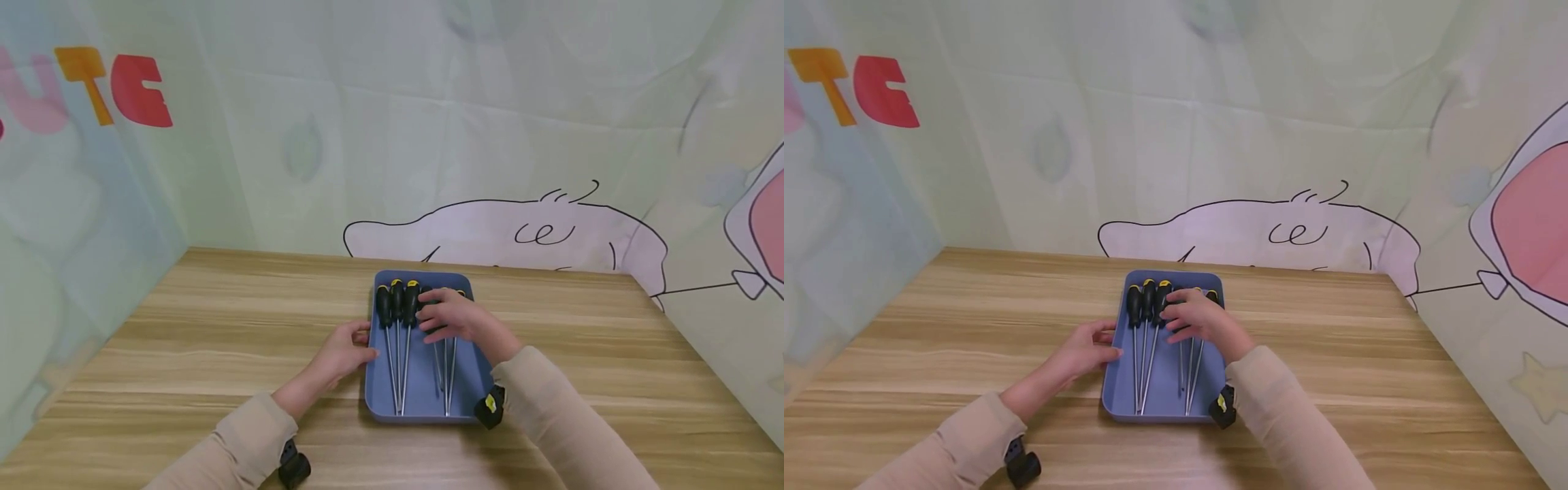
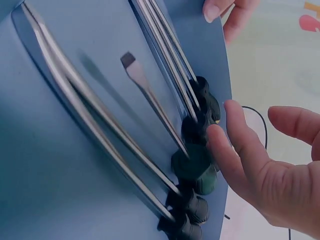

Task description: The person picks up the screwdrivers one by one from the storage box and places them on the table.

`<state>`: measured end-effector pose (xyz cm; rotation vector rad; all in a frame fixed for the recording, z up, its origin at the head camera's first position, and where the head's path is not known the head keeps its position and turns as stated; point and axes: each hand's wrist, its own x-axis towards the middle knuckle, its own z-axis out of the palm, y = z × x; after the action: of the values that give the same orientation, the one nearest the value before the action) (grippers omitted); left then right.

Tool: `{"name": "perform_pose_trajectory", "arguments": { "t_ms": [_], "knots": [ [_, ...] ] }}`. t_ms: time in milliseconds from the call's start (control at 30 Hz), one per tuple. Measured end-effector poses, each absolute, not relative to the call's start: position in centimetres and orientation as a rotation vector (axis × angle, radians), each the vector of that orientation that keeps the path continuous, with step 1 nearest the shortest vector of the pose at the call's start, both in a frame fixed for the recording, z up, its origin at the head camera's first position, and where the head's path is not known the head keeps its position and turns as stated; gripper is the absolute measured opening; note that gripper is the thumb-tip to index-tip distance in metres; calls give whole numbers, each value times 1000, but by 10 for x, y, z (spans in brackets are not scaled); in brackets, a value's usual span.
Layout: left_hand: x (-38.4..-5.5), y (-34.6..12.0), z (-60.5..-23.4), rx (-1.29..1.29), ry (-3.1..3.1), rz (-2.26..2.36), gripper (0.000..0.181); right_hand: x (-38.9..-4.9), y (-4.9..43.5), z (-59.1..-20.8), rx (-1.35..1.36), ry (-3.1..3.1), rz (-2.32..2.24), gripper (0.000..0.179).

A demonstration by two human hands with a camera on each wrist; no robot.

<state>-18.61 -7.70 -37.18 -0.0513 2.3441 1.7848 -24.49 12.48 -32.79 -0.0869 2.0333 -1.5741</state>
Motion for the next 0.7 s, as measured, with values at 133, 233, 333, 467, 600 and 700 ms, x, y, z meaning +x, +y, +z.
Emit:
{"name": "perform_pose_trajectory", "arguments": {
  "t_ms": [133,233,333,467,600,700],
  "knots": [
    [-187,-77,-372,-64,2323,1799,50,-243,120,-328,-63,2022,-1571,53],
    [-188,-78,-373,-81,2299,1810,50,-242,116,-328,-36,2002,-1564,53],
    [-188,-78,-373,-91,2290,1808,50,-242,112,-329,-22,1984,-1564,54],
    [-187,-79,-373,-87,2294,1807,49,-242,109,-331,4,1981,-1567,54],
    [-187,-79,-372,-63,2293,1822,50,-244,106,-330,24,1992,-1550,53],
    [-187,-78,-371,-56,2300,1823,49,-245,103,-330,33,2002,-1532,54]
  ]
}}
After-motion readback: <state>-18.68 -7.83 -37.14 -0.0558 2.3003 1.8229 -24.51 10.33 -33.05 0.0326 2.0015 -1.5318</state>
